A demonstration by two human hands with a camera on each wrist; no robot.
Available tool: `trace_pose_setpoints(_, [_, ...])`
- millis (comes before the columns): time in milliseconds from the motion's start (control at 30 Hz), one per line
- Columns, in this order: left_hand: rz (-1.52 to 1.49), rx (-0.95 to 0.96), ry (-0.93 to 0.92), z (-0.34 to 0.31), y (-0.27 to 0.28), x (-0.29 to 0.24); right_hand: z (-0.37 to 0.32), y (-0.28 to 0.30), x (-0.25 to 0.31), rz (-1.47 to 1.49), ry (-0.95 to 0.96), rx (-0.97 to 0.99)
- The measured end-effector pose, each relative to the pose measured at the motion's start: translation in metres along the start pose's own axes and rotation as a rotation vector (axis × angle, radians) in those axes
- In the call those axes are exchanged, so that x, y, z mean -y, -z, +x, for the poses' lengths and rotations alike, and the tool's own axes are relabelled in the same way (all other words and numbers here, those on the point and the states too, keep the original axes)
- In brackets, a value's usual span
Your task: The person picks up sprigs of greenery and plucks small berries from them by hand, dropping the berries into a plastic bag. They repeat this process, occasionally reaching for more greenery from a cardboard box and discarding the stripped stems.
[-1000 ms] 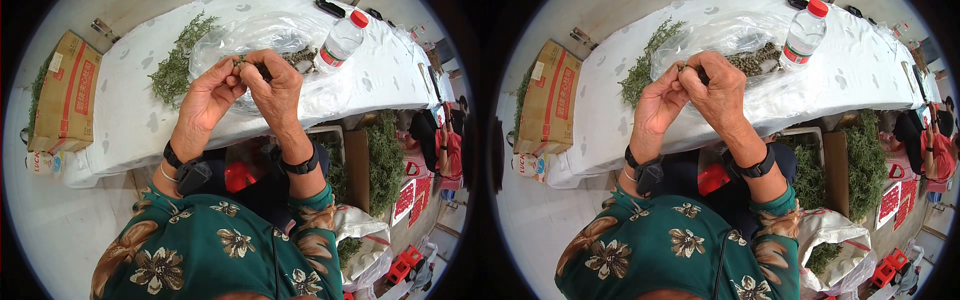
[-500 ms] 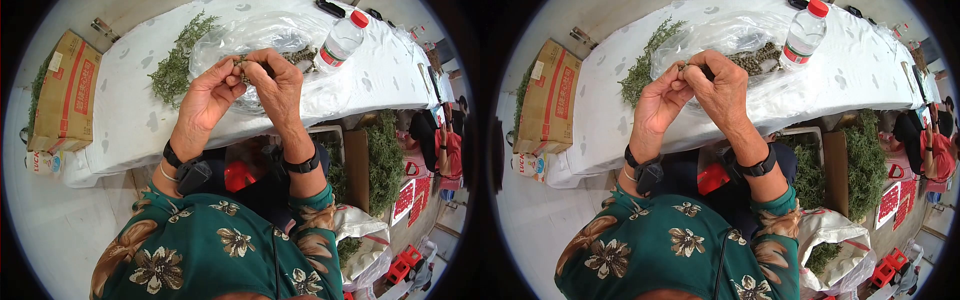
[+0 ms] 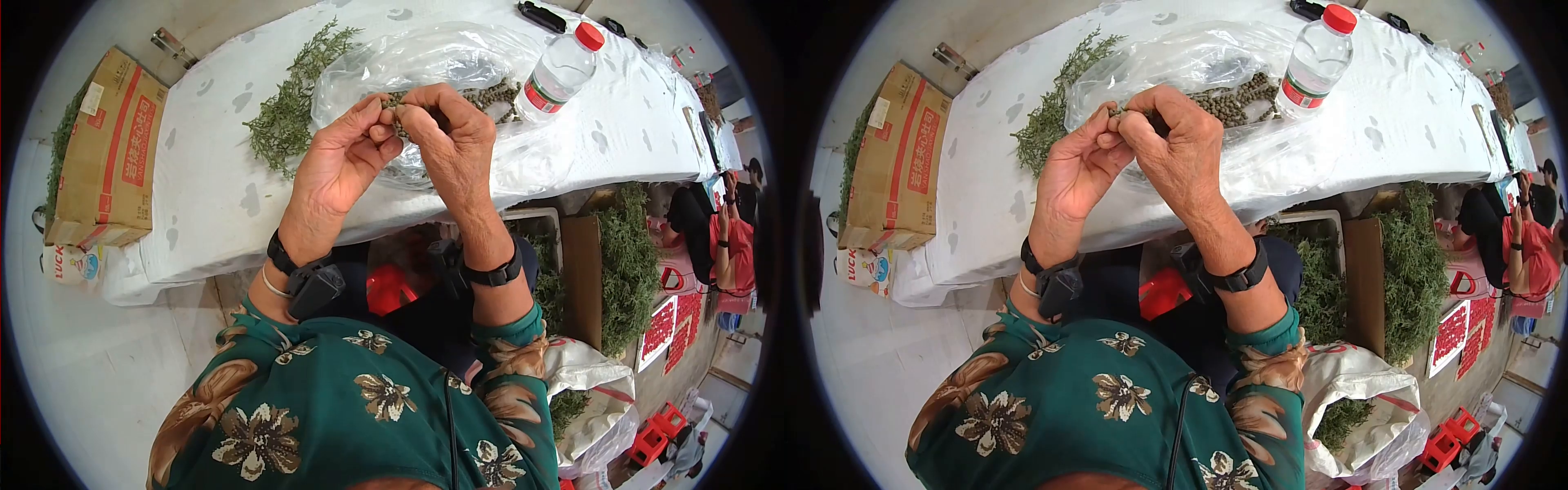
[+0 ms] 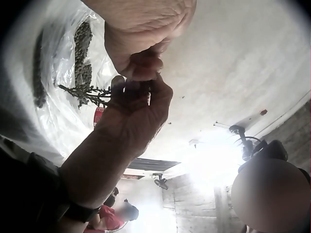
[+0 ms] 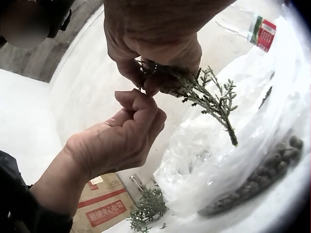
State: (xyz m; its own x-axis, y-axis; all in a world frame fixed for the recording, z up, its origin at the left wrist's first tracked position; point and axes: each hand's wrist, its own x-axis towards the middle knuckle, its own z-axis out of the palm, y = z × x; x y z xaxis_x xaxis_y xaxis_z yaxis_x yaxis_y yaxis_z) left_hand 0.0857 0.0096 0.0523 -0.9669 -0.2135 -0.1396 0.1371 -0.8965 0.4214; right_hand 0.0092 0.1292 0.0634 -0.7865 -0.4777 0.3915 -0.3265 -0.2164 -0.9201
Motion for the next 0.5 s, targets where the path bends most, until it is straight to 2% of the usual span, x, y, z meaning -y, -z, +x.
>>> trace_pose_setpoints(500, [0.003, -0.018, -0.006, -0.0012, 0.0006, 0.0018, 0.0015, -0.0048, -0.0050, -0.024, 0.075, -0.079])
